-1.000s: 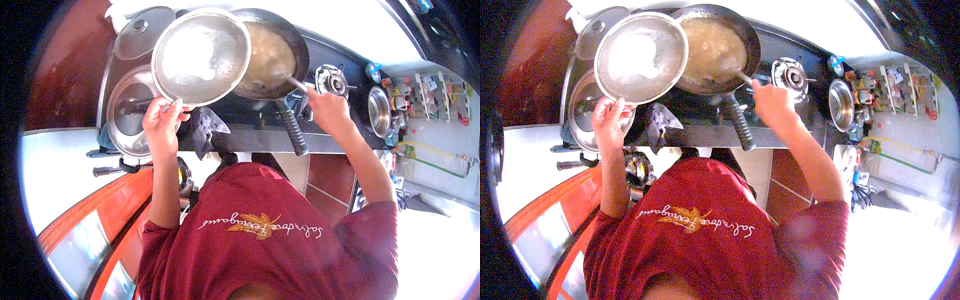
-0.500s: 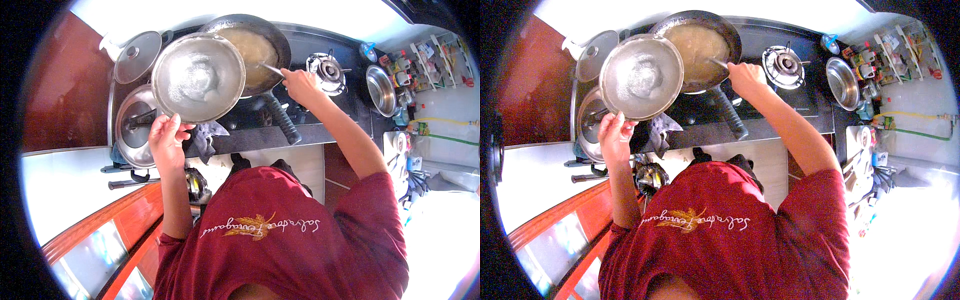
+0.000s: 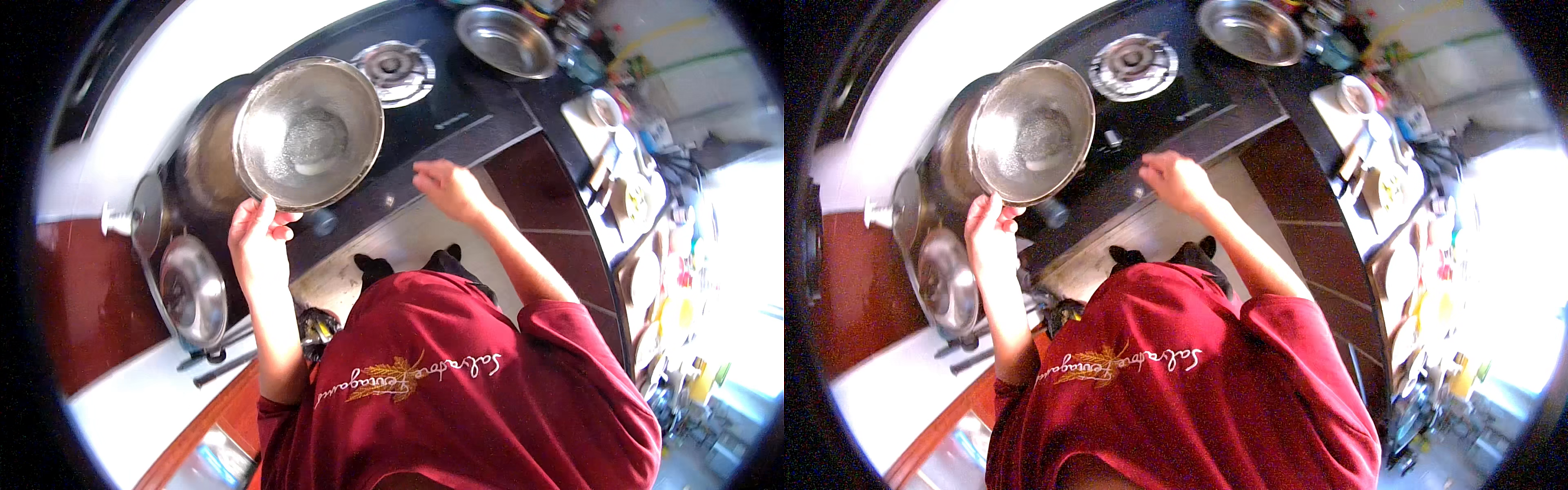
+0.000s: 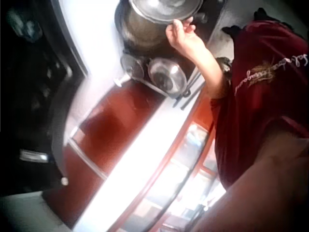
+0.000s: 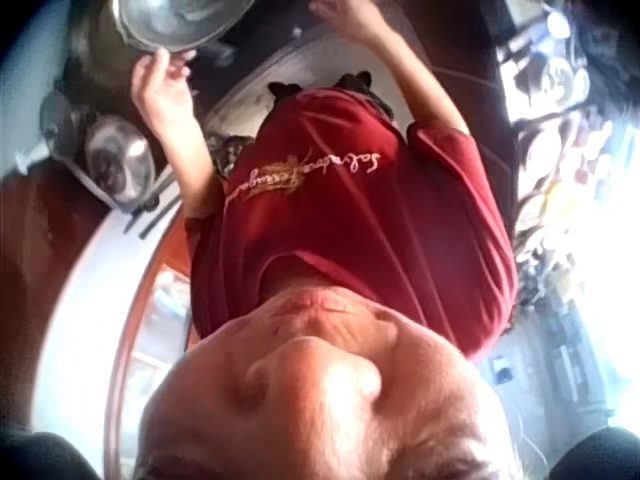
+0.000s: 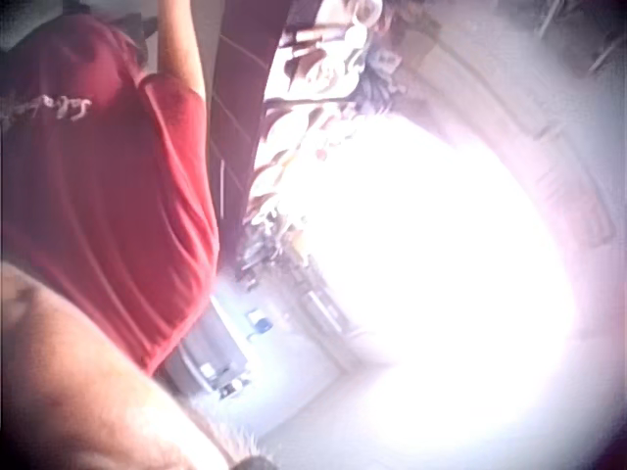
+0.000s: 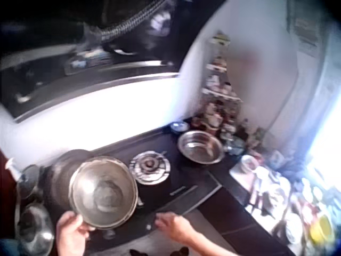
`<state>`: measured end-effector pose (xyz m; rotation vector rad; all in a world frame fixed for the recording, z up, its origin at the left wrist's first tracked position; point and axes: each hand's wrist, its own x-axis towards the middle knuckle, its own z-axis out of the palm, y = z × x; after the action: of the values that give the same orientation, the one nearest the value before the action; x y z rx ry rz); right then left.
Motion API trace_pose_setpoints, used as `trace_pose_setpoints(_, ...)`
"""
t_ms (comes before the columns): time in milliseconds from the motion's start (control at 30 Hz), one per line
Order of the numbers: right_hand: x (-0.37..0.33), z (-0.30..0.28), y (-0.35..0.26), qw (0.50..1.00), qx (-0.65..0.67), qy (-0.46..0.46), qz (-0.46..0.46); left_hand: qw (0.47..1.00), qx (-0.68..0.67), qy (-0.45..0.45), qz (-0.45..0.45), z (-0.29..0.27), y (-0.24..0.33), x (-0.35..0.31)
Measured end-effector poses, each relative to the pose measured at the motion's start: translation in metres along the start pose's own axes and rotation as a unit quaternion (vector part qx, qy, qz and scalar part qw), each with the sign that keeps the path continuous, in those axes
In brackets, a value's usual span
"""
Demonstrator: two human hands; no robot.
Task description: The person stirs a thick, translucent mixture in a pan on a stove using a spatula, briefly leaves the pan to retrieve a small bowl, and pours a liquid into the mixture.
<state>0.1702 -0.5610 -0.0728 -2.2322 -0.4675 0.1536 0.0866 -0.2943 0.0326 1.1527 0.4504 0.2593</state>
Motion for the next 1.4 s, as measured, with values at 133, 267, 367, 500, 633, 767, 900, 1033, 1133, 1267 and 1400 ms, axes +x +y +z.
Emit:
trace_pose_setpoints(133,-0.085,-0.044,0.059,0.984,-0.035,-0.123,0.123,0.994,0.03,-0.088,-0.052,0.097,-0.056,-0.004)
trace_pose_setpoints(267,-0.164,-0.08,0.106,0.967,-0.074,-0.157,0.189,0.972,0.157,-0.168,-0.04,0.173,-0.11,-0.018)
trace_pose_setpoints(367,-0.206,-0.103,0.132,0.951,-0.072,-0.161,0.253,0.957,0.201,-0.21,-0.022,0.21,-0.136,-0.033)
trace_pose_setpoints(500,-0.238,-0.125,0.149,0.942,-0.069,-0.138,0.299,0.937,0.233,-0.261,-0.009,0.249,-0.157,-0.044)
trace_pose_setpoints(633,-0.245,-0.12,0.158,0.943,-0.061,-0.109,0.309,0.922,0.258,-0.288,-0.012,0.27,-0.169,-0.044)
trace_pose_setpoints(767,-0.243,-0.116,0.15,0.942,-0.026,-0.122,0.312,0.937,0.212,-0.258,-0.107,0.272,-0.175,-0.036)
trace_pose_setpoints(900,-0.236,-0.111,0.169,0.931,-0.03,-0.161,0.325,0.952,0.173,-0.198,-0.156,0.245,-0.18,-0.022)
trace_pose_setpoints(1033,-0.201,-0.119,0.177,0.921,-0.081,-0.195,0.328,0.971,0.149,-0.143,-0.118,0.208,-0.174,-0.001)
trace_pose_setpoints(1133,-0.161,-0.115,0.173,0.934,-0.085,-0.192,0.288,0.983,0.129,-0.106,-0.077,0.188,-0.161,0.021)
trace_pose_setpoints(1267,-0.112,-0.09,0.165,0.948,-0.058,-0.202,0.237,0.988,0.121,-0.087,-0.035,0.178,-0.145,0.051)
trace_pose_setpoints(1400,-0.082,-0.073,0.162,0.953,-0.02,-0.24,0.183,0.987,0.119,-0.094,-0.055,0.176,-0.125,0.088)
